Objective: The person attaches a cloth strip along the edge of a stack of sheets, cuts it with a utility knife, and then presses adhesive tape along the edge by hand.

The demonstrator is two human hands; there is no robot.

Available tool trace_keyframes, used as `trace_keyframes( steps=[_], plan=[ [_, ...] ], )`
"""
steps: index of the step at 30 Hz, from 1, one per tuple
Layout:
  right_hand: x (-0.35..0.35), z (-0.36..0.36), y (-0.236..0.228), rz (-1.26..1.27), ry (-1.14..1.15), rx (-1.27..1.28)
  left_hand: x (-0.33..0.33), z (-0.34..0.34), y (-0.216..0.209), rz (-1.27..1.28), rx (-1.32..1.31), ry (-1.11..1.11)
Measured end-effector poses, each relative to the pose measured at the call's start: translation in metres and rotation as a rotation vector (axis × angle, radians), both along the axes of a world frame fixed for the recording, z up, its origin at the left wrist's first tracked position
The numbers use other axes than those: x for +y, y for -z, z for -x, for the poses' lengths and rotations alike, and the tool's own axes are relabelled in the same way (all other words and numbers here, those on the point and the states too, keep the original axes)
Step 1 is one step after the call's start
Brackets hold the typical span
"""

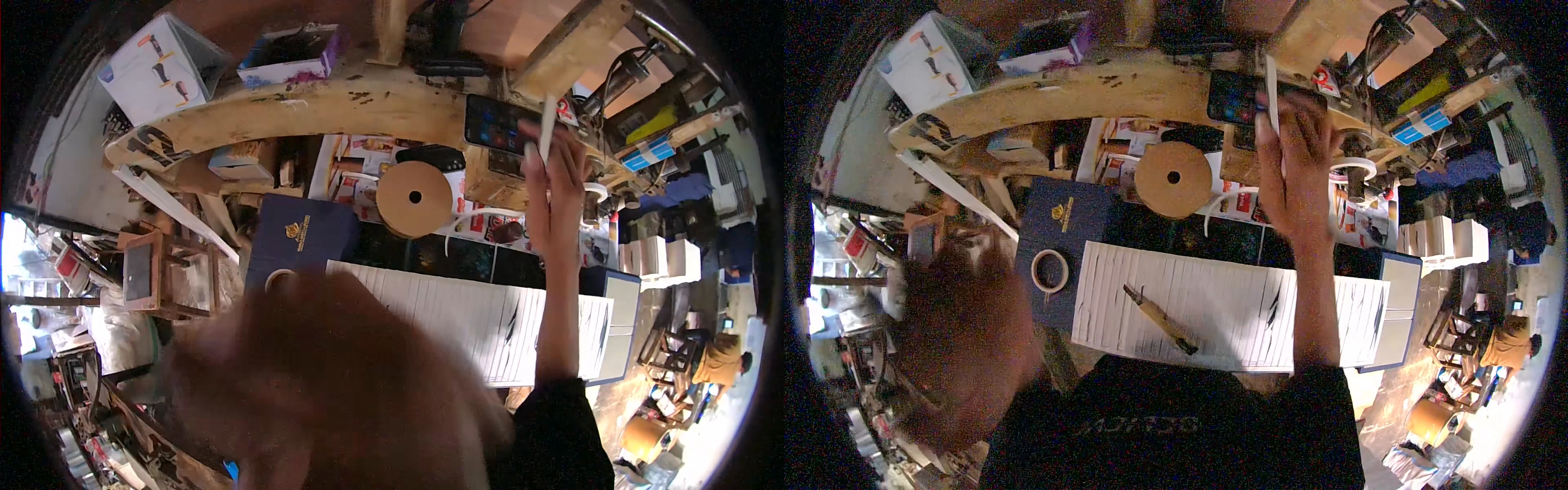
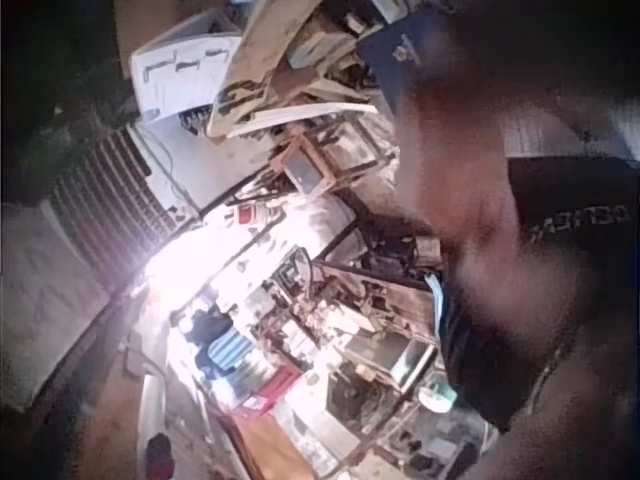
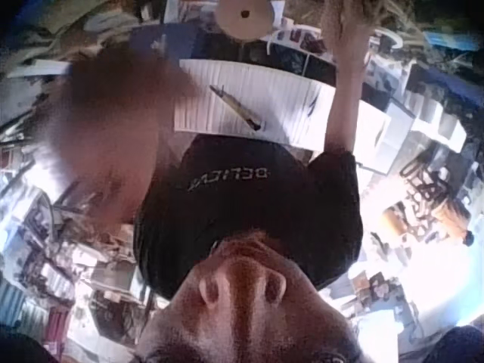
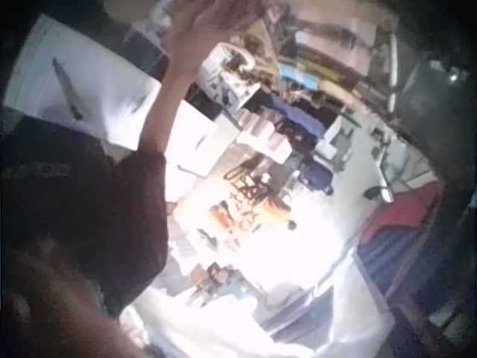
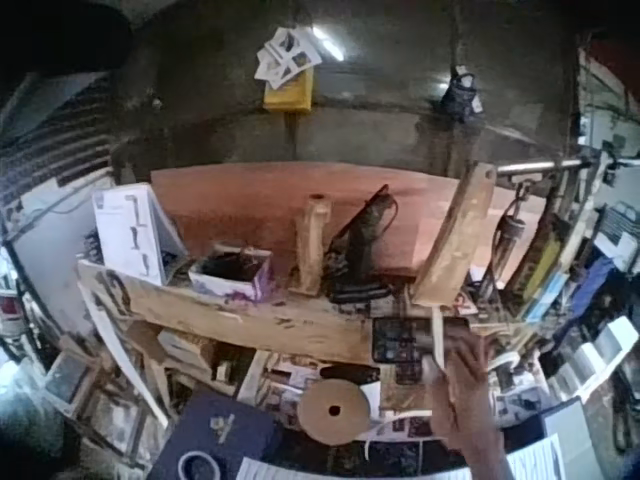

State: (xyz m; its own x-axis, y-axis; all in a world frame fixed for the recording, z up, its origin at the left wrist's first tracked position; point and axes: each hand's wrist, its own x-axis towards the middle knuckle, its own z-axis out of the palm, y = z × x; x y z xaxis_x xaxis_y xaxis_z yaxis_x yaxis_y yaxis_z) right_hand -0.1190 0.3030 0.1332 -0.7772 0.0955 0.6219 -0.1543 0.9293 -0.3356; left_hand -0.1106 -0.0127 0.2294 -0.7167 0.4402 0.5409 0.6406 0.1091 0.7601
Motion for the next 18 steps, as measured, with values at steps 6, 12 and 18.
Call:
trace_keyframes(
  steps=[6, 12, 18],
  plan=[
    [-0.078, -0.078, -0.001, 0.928, -0.672, -0.304, 0.06, 0.006, 0.075, -0.255, -0.476, 0.115],
    [-0.093, -0.107, 0.003, 1.261, -0.618, -0.454, 0.06, -0.003, 0.083, -0.254, -0.768, 0.217],
    [-0.104, -0.11, -0.002, 1.083, -0.574, -0.418, 0.04, -0.001, 0.088, -0.207, -0.78, 0.284]
  ],
)
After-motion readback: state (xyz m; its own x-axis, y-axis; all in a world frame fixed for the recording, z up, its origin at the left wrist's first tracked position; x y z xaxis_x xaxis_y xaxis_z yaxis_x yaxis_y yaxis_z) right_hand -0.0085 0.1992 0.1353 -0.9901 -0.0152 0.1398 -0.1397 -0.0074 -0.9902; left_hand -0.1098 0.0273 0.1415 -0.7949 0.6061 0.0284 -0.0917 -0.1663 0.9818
